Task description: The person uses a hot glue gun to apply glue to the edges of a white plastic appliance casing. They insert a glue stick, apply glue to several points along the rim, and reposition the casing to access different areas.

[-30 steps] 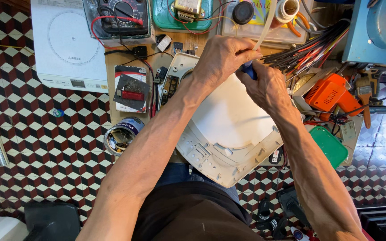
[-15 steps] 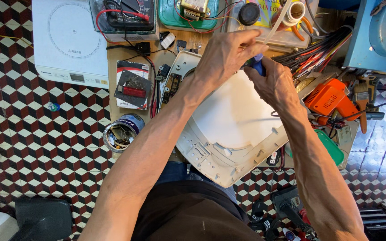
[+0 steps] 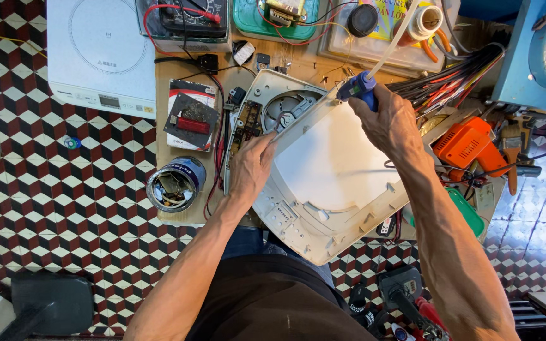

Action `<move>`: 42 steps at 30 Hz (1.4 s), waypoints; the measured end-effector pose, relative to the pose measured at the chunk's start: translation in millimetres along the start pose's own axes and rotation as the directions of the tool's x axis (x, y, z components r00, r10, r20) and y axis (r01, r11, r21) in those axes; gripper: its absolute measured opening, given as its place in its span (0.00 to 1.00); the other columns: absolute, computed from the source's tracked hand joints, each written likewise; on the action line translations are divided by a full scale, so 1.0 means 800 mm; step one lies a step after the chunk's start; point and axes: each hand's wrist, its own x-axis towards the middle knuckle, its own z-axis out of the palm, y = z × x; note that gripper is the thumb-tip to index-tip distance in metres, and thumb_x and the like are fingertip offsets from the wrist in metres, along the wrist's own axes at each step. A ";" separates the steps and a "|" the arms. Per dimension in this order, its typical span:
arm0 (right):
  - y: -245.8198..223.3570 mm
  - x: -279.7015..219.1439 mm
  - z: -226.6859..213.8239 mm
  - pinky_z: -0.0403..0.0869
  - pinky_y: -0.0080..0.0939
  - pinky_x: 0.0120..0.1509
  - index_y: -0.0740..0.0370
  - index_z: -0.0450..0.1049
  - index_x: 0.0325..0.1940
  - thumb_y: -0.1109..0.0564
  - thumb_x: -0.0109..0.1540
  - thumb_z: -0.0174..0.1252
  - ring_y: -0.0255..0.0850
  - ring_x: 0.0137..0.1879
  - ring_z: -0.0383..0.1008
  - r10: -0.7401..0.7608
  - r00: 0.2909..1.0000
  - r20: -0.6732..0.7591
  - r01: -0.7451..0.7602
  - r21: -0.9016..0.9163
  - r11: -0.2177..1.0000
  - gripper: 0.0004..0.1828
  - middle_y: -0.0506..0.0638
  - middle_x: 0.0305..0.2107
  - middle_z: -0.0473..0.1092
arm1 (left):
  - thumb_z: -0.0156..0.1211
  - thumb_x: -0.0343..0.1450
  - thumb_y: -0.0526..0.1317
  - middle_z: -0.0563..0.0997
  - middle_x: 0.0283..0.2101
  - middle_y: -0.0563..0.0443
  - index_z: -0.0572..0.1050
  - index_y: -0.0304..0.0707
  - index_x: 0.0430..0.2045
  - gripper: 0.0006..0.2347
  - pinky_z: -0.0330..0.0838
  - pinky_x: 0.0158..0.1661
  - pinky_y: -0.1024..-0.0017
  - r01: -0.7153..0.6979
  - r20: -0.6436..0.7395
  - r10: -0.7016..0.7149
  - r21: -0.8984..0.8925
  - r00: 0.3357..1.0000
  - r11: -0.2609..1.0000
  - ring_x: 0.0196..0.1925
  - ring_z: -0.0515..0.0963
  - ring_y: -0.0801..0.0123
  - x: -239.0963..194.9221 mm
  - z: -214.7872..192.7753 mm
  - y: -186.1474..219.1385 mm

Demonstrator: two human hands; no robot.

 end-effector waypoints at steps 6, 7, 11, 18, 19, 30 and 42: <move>0.001 0.002 0.003 0.73 0.57 0.40 0.60 0.75 0.55 0.43 0.66 0.59 0.60 0.33 0.76 -0.001 1.000 0.000 0.001 -0.016 1.000 0.21 0.65 0.28 0.74 | 0.54 0.77 0.39 0.82 0.49 0.42 0.77 0.36 0.54 0.13 0.76 0.48 0.62 -0.007 -0.032 0.006 -0.050 0.999 0.999 0.49 0.82 0.53 -0.006 0.009 -0.011; 0.002 0.003 0.004 0.73 0.57 0.40 0.60 0.75 0.55 0.44 0.66 0.59 0.60 0.33 0.76 -0.009 1.000 -0.005 0.009 -0.022 1.000 0.21 0.65 0.28 0.74 | 0.54 0.77 0.38 0.82 0.50 0.42 0.77 0.37 0.54 0.13 0.76 0.48 0.62 -0.017 -0.039 0.015 -0.054 0.999 0.998 0.49 0.82 0.53 -0.005 0.009 -0.011; 0.004 0.003 0.006 0.73 0.57 0.40 0.61 0.75 0.54 0.44 0.66 0.59 0.58 0.33 0.77 0.020 1.000 0.002 -0.020 -0.011 1.000 0.21 0.64 0.28 0.75 | 0.54 0.76 0.37 0.82 0.51 0.43 0.76 0.37 0.55 0.13 0.76 0.49 0.63 0.001 -0.016 -0.002 -0.079 1.000 0.997 0.50 0.82 0.54 -0.006 0.009 -0.013; -0.006 0.002 0.004 0.73 0.55 0.39 0.61 0.76 0.53 0.45 0.66 0.60 0.55 0.31 0.76 -0.021 1.000 -0.019 0.021 0.016 1.000 0.20 0.62 0.27 0.74 | 0.54 0.76 0.36 0.81 0.52 0.43 0.76 0.37 0.55 0.13 0.76 0.50 0.65 -0.001 -0.019 0.000 -0.088 1.000 0.996 0.51 0.82 0.55 -0.005 0.009 -0.014; -0.008 0.001 0.003 0.73 0.54 0.38 0.62 0.76 0.52 0.45 0.66 0.60 0.54 0.30 0.76 -0.021 1.000 -0.020 0.021 0.024 0.999 0.20 0.61 0.26 0.74 | 0.54 0.76 0.36 0.81 0.52 0.43 0.76 0.37 0.55 0.13 0.76 0.50 0.65 0.005 -0.015 -0.007 -0.086 1.000 0.996 0.51 0.82 0.55 -0.005 0.010 -0.014; -0.019 -0.003 -0.008 0.72 0.49 0.30 0.65 0.74 0.47 0.44 0.65 0.59 0.45 0.23 0.73 0.116 0.992 0.050 -0.119 0.055 0.991 0.20 0.57 0.20 0.72 | 0.55 0.76 0.37 0.82 0.51 0.42 0.77 0.37 0.54 0.13 0.77 0.50 0.64 -0.006 -0.032 0.003 -0.095 0.999 0.995 0.50 0.82 0.55 -0.004 0.009 -0.013; -0.001 0.003 0.004 0.73 0.56 0.42 0.63 0.75 0.51 0.44 0.66 0.60 0.57 0.35 0.77 0.034 0.999 0.008 -0.034 -0.017 0.999 0.21 0.63 0.30 0.75 | 0.54 0.75 0.35 0.82 0.51 0.42 0.77 0.37 0.55 0.13 0.77 0.49 0.65 0.008 -0.012 -0.010 -0.108 1.000 0.994 0.50 0.82 0.57 -0.002 0.010 -0.019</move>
